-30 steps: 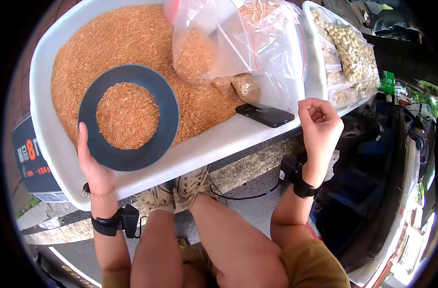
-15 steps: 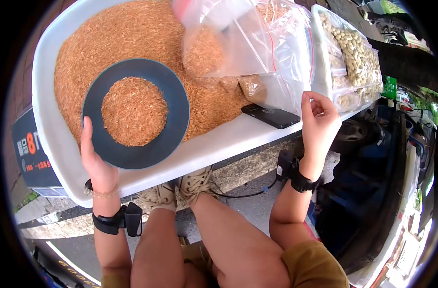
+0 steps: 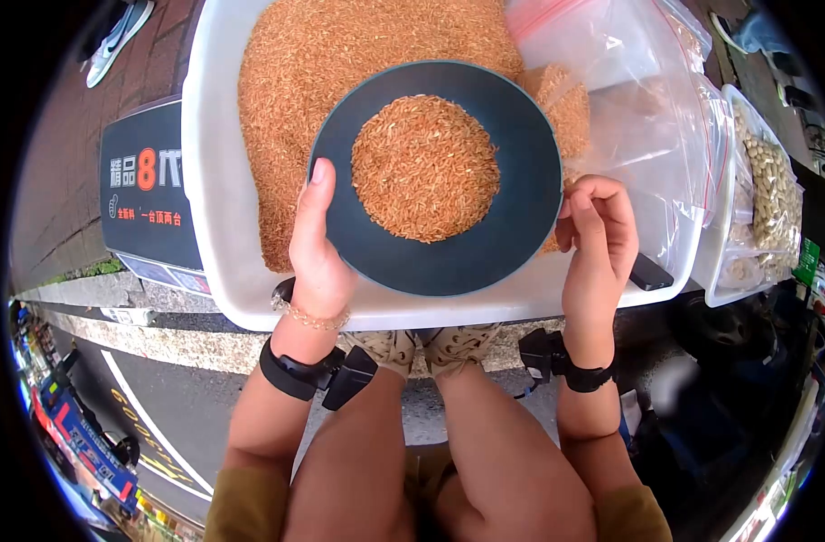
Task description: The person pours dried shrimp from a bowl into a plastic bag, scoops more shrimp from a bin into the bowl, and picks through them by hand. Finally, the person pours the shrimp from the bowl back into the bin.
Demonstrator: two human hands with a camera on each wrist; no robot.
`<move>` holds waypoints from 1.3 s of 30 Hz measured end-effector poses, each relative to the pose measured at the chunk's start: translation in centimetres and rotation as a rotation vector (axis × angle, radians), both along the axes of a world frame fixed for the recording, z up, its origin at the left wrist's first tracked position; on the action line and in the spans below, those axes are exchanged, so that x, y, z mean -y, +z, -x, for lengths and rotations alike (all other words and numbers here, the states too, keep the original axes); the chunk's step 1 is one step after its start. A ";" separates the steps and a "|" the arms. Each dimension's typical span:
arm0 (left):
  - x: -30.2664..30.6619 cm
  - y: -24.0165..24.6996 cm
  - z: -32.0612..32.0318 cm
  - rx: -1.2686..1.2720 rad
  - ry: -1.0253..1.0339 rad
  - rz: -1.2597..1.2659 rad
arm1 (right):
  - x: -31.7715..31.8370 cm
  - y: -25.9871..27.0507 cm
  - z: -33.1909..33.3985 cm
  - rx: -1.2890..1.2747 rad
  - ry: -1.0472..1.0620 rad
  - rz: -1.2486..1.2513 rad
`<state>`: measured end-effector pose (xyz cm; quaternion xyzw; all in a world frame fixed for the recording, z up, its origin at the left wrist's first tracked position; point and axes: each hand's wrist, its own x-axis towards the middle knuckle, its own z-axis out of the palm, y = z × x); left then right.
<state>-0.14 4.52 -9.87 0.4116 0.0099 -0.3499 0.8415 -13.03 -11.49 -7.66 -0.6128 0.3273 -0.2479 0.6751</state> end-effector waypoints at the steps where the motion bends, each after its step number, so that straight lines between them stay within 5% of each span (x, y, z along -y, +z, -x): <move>1: -0.1 0.0 0.0 -0.005 -0.003 0.017 | -0.6 -0.4 -0.7 0.028 0.002 0.019; 12: 0.0 0.3 0.0 0.021 0.039 0.001 | -1.8 -2.1 -2.7 0.058 0.052 0.178; 15: 0.0 0.4 0.0 0.066 0.032 0.015 | -1.5 -2.0 -2.2 -0.091 0.106 0.106; 28: -0.2 -0.5 -0.2 0.129 0.072 -0.088 | -2.5 -2.2 -2.2 0.078 0.102 -0.093; 39: 0.1 -0.1 -0.5 0.213 -0.102 -0.089 | -1.3 -2.5 -2.2 -0.005 0.083 -0.279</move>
